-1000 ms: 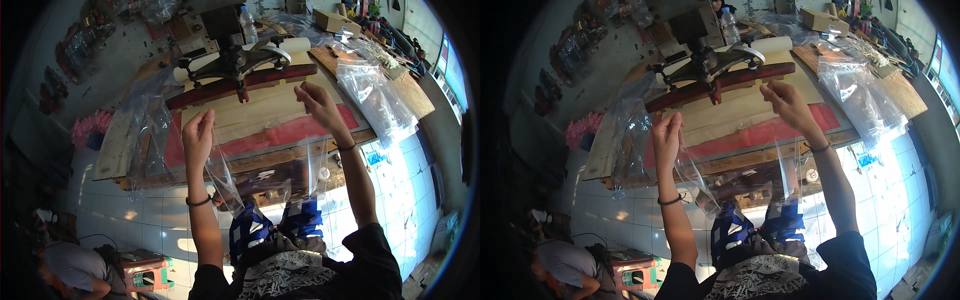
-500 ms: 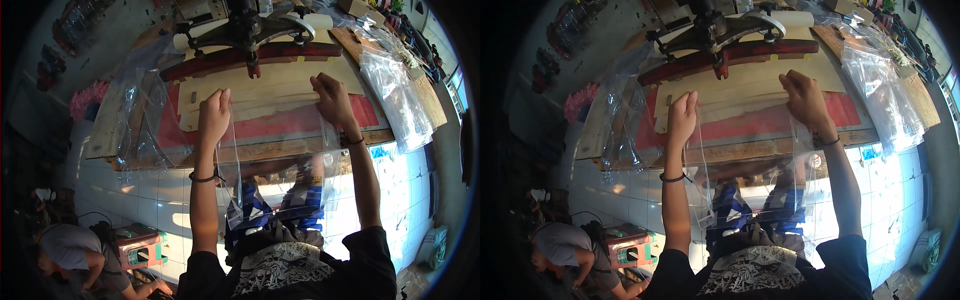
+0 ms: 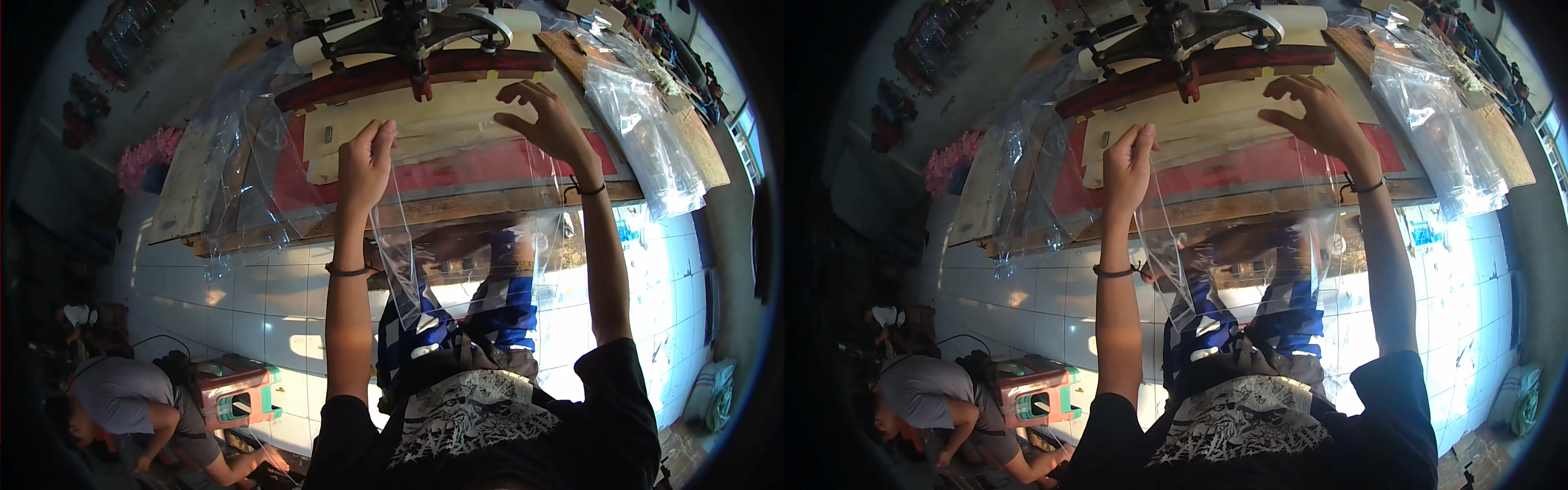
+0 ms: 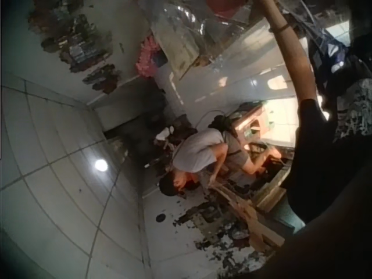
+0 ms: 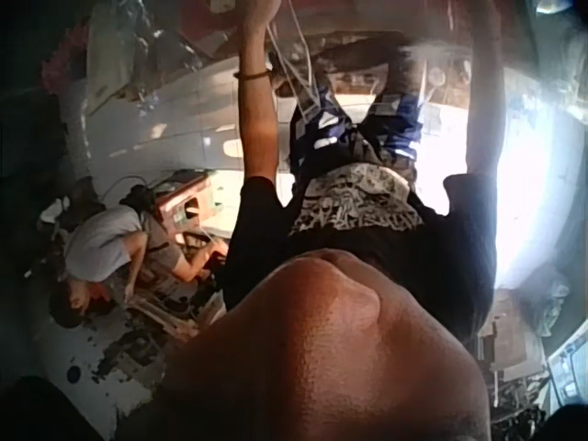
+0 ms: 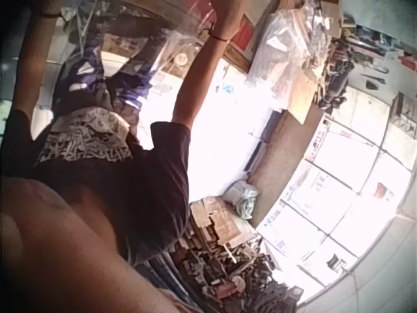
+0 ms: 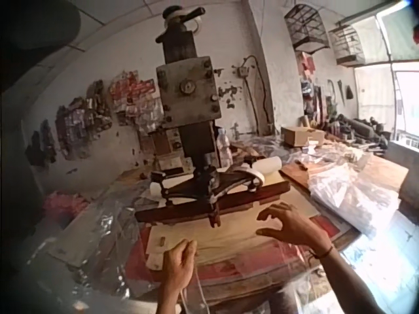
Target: The person handles a large clear plastic sheet by hand, folding the edges and checking the surface while standing at a workstation.
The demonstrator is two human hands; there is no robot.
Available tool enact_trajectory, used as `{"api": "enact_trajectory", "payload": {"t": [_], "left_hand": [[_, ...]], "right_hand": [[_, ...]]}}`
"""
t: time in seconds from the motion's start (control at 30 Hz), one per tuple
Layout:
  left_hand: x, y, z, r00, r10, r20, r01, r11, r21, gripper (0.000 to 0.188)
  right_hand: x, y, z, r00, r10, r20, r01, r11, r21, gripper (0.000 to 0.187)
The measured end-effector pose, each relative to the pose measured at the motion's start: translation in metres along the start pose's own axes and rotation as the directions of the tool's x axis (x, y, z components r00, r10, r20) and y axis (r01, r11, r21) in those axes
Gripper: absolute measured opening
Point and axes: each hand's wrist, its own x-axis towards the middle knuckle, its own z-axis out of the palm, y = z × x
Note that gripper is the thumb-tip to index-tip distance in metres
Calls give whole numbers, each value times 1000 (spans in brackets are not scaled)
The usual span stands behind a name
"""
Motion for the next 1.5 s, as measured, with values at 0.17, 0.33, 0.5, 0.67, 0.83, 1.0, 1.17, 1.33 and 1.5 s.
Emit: {"api": "enact_trajectory", "payload": {"t": [0.17, 0.33, 0.5, 0.67, 0.83, 1.0, 1.17, 1.33, 1.5], "left_hand": [[-19, 4, -2, 997, 34, 73, -29, 997, -76, 29], [-24, 2, 4, 993, 78, 92, -75, 997, -33, 27], [-24, 6, -2, 998, -13, 68, 14, 1000, -21, 29], [-22, -4, 10, 995, -64, 72, 68, 996, -57, 32], [-21, -15, 0, 983, -173, -66, 160, 973, -165, 38], [-18, -10, 4, 986, -163, -21, 158, 977, -146, 38], [-21, -7, 6, 991, -128, -30, 125, 989, -81, 37], [-20, -5, 0, 952, -306, 29, 306, 933, -192, 28], [-21, -1, -1, 911, -342, 233, 408, 832, -375, 27]], "right_hand": [[28, -77, 23, 944, -33, 328, 27, 999, 22, 25], [26, -78, 41, 899, -18, 437, -10, 998, 60, 18], [11, -29, 9, 862, 34, 506, -76, 995, 62, 19], [-25, 18, -46, 832, 196, 520, -284, 954, 96, 18], [-59, 51, -58, 819, 424, 386, -545, 784, 297, 33], [-72, 27, -26, 833, 485, 264, -551, 692, 467, 58], [-54, 11, -15, 880, 375, 290, -458, 516, 724, 55], [-55, 8, -5, 873, 463, 153, -481, 766, 426, 34], [-63, 11, -3, 848, 520, -101, -368, 716, 593, 31]]}}
